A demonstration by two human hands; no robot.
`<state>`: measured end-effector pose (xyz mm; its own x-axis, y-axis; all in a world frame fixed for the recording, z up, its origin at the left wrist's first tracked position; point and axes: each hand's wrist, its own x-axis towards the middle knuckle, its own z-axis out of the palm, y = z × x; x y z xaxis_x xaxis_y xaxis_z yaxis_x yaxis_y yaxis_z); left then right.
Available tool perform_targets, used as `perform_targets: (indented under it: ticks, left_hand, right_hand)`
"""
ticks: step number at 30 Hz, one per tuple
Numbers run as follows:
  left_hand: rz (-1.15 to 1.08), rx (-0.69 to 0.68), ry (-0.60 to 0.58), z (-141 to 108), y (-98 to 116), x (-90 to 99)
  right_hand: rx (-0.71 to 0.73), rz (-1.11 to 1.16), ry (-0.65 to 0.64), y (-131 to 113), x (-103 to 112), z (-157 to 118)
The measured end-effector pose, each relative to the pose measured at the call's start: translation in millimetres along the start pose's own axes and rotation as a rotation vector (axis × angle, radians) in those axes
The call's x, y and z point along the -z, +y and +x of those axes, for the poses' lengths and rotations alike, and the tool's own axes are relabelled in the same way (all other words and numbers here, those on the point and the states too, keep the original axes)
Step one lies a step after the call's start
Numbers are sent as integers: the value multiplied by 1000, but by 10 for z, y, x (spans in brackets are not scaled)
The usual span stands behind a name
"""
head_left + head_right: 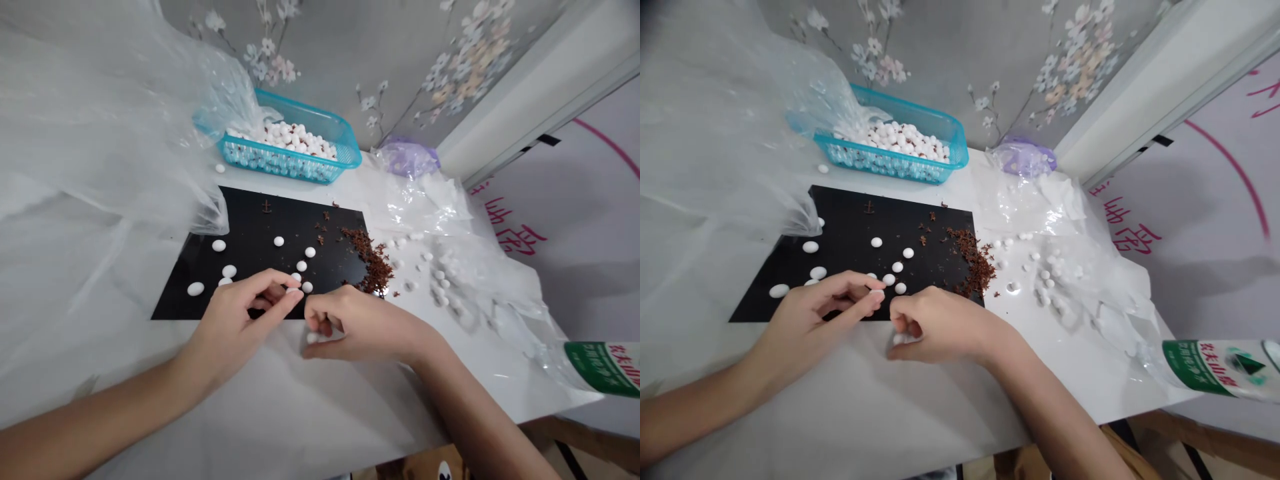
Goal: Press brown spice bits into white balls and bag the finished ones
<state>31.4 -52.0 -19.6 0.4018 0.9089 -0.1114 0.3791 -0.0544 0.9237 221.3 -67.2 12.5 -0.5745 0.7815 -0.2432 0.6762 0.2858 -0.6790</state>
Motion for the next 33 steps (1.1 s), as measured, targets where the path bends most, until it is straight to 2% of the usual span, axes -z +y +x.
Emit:
perform_targets:
  ticks: [4,6,9,11,13,19,24,26,28,29,31,32,33]
  left_hand:
    - [127,-4,-50,-29,31,-7]
    - [191,-38,-81,-30,41,-7]
    - [291,-112,-119,-24,33,-6]
    - [366,-131,-92,-20,20,-6]
    - [427,-105,-44,-17,10,-5]
    - [391,-21,17,-19,24,5]
    - [291,-27,44,-18,20,-1]
    - [270,-46,49,-16,6,-3]
    - [237,-76,77,-15,-6,-4]
    - [221,-91,93,-15,-9,-4]
    - [202,-101,97,-13,-3,0]
    - [196,-96,89,-13,4,3]
    - [192,-83,76,-13,12,5]
  right_hand:
    - [-20,95,-32,46,85,-51]
    - [-20,193,18,94,166,-89]
    - [-70,334,292,159,241,-93]
    - [-117,391,483,175,222,-51]
    - [-149,449,561,163,155,12]
    - [-202,561,483,76,-128,155]
    - [-154,593,393,69,-255,186]
    - [-114,559,369,105,-201,167]
    - [-113,458,408,191,-73,124]
    - [-147,375,488,255,9,96]
    - [-301,136,728,413,179,34]
    - [-369,-5,798,495,252,6]
    - [-418,-120,797,569,310,-17]
